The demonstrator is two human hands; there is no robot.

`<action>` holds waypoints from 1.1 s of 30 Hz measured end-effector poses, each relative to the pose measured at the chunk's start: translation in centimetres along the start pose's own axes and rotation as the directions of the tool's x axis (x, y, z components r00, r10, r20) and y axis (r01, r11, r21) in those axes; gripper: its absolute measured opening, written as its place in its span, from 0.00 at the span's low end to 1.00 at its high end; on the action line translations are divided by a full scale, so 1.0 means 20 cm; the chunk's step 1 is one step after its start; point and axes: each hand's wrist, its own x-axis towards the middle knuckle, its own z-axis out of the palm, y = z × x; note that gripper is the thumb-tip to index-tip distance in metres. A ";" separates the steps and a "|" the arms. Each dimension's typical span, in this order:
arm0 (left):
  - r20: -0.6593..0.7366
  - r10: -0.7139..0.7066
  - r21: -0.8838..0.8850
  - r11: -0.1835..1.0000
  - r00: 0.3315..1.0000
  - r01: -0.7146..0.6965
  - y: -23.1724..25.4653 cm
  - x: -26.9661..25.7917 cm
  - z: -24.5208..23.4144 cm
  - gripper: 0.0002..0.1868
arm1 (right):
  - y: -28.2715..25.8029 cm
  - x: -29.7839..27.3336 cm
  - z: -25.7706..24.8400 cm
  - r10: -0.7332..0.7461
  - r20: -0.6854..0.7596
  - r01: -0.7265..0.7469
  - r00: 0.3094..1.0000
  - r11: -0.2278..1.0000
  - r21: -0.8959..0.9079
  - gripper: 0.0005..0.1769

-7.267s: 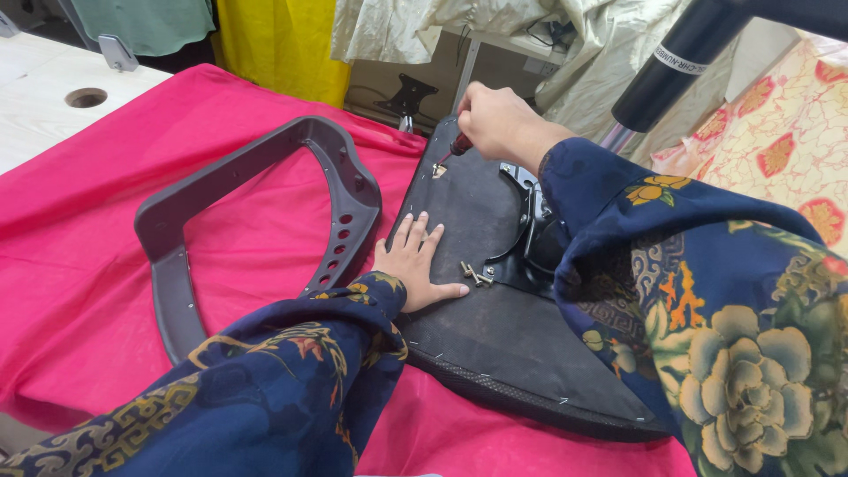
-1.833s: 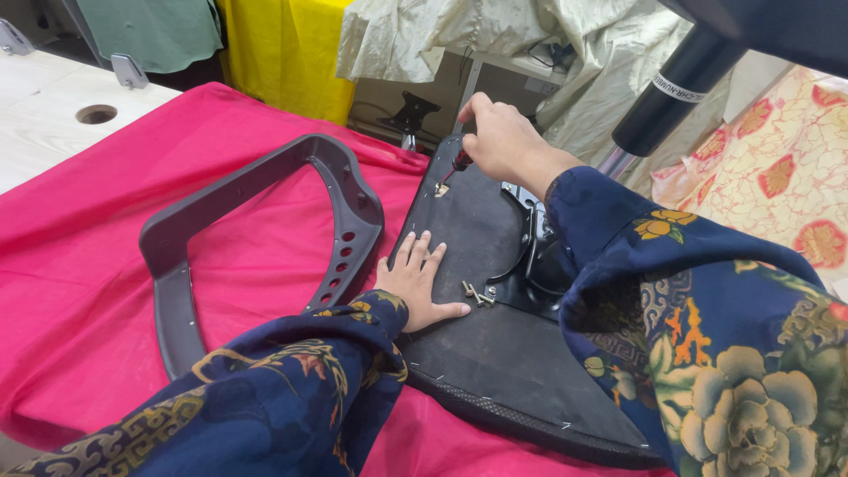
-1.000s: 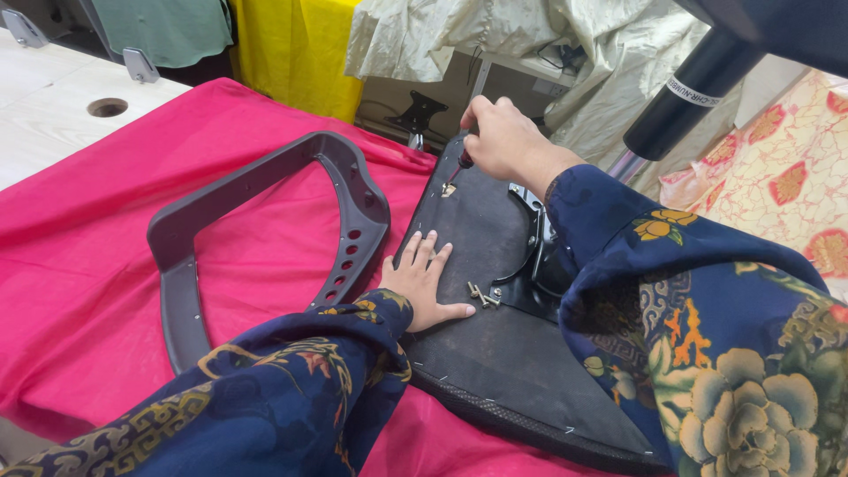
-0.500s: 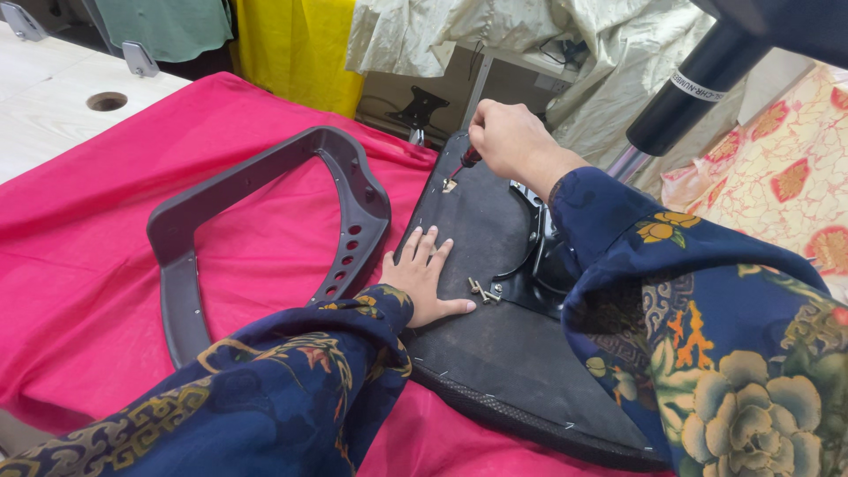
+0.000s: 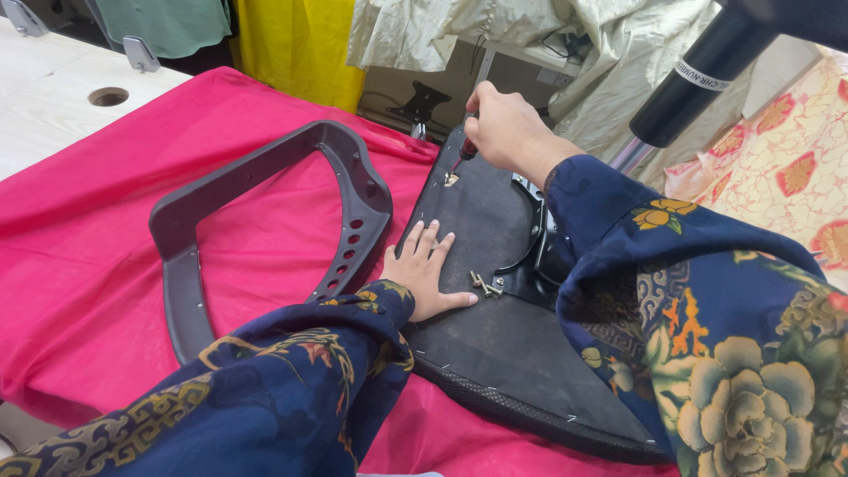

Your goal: The person uses a screwdriver to fasten screws into the underside of an office chair seat, securing the metal mounting plate to the seat base. The person works methodically, tightening each screw in sequence while stabilizing the seat with the other hand.

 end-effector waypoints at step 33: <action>0.020 -0.006 0.007 1.000 1.000 0.006 0.01 0.00 -0.02 0.64 | 0.04 -0.03 0.00 -0.082 -0.041 0.081 0.996 0.997 -0.018 0.14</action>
